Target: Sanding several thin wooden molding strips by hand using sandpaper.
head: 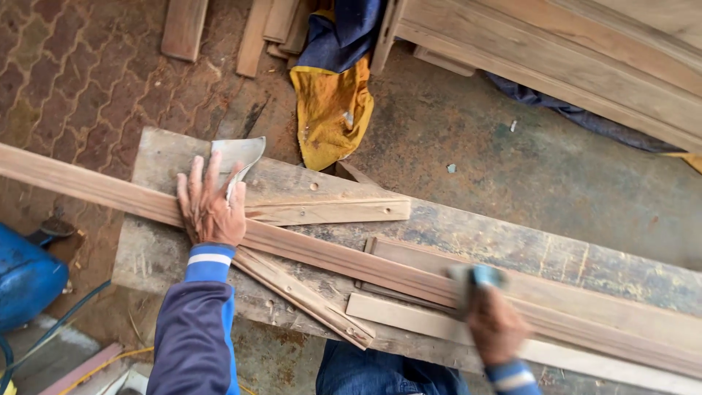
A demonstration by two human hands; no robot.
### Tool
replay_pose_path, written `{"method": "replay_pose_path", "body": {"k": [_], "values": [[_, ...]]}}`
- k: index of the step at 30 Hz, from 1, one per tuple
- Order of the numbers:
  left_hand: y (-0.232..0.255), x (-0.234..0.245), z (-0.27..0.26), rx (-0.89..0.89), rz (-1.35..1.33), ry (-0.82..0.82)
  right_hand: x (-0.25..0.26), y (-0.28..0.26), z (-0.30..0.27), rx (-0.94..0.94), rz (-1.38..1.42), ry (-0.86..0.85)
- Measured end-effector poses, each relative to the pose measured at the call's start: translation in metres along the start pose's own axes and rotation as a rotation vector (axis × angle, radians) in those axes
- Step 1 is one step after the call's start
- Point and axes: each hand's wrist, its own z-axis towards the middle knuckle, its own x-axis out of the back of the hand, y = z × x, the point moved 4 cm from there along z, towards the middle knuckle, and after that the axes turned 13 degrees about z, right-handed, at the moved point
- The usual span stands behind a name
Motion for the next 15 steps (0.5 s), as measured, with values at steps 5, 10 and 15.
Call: {"method": "replay_pose_path", "body": {"k": [5, 10, 15], "values": [[0.003, 0.001, -0.003, -0.029, -0.004, 0.02, 0.025, 0.025, -0.023, -0.206, -0.042, 0.162], [-0.001, -0.001, -0.001, -0.058, -0.01, 0.036, -0.041, -0.121, 0.006, 0.011, 0.229, 0.202], [-0.004, -0.005, -0.006, -0.034, -0.048, 0.007, -0.07, -0.166, 0.005, 0.172, 0.277, 0.061]]}}
